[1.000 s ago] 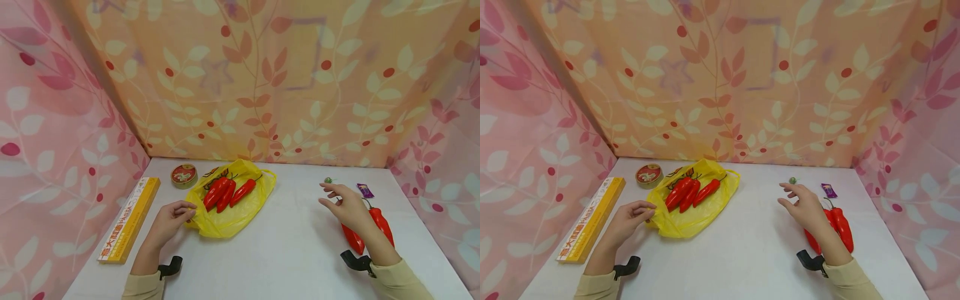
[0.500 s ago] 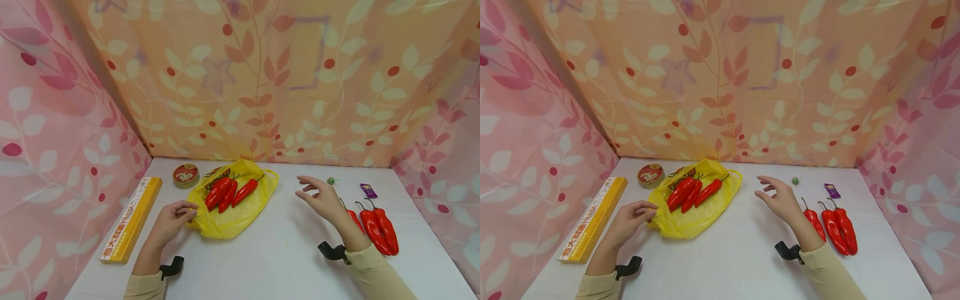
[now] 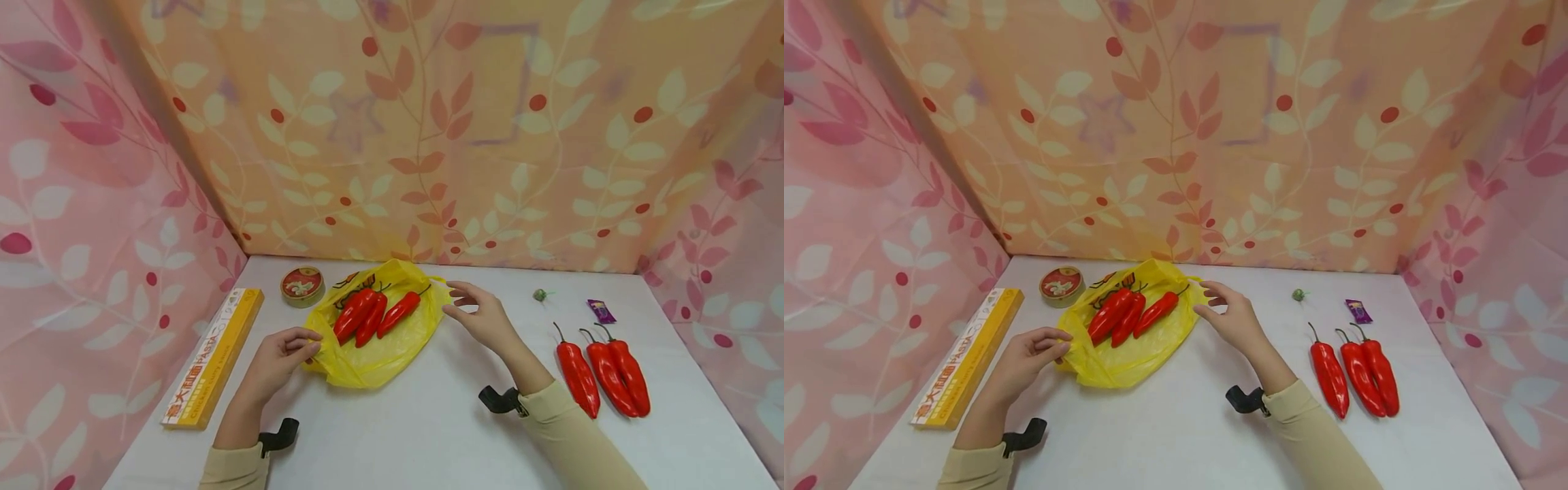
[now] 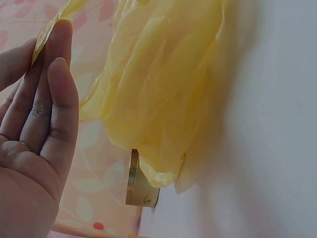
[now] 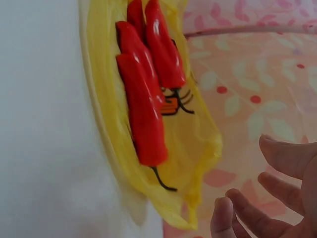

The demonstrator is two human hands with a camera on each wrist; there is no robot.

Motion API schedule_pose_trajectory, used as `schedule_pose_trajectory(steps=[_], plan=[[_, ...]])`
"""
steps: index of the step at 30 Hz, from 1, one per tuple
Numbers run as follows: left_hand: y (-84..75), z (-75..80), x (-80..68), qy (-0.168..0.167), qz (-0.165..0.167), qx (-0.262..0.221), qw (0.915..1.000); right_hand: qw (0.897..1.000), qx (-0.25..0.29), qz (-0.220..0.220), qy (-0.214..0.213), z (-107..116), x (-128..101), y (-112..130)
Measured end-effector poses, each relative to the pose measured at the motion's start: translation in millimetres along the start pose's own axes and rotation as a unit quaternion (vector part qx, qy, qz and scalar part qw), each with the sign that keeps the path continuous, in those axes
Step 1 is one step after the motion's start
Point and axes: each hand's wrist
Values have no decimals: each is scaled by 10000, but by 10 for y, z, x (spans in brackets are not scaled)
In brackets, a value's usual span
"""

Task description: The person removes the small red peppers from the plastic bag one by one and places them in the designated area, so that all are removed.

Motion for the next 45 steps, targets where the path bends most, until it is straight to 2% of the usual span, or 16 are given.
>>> schedule_pose_trajectory(steps=[5,8,15,24,28,32,36,40,45], plan=[[15,11,-8,18,-13,7,10000,9981,274,-322,452,-335,168,11],[22,8,-10,6,10,-15,10000,9967,306,-483,577,-518,273,17],[3,-4,-1,60,-14,-103,9999,9965,33,-735,388,-772,446,40],[19,1,45,69,-174,-61,9998,9872,-522,-1474,314,-1001,586,87],[32,-8,33,66,-105,-22,9999,9869,-579,-1492,212,-1080,581,118],[35,-12,19,47,-67,-23,10000,9882,-91,-1529,53,-1098,543,166],[31,-8,17,29,-63,-39,10000,9849,547,-1641,45,-1054,471,211],[38,-9,21,35,-69,-32,10000,9792,1177,-1621,319,-990,375,246],[53,-13,28,33,-116,7,9999,9657,1920,-1607,686,-891,227,284]])
Point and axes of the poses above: each hand's wrist, its own x-axis towards the middle knuckle, its own z-axis out of the back of the hand, y = z × x, and after that the axes turned 1 degree about y, right-handed
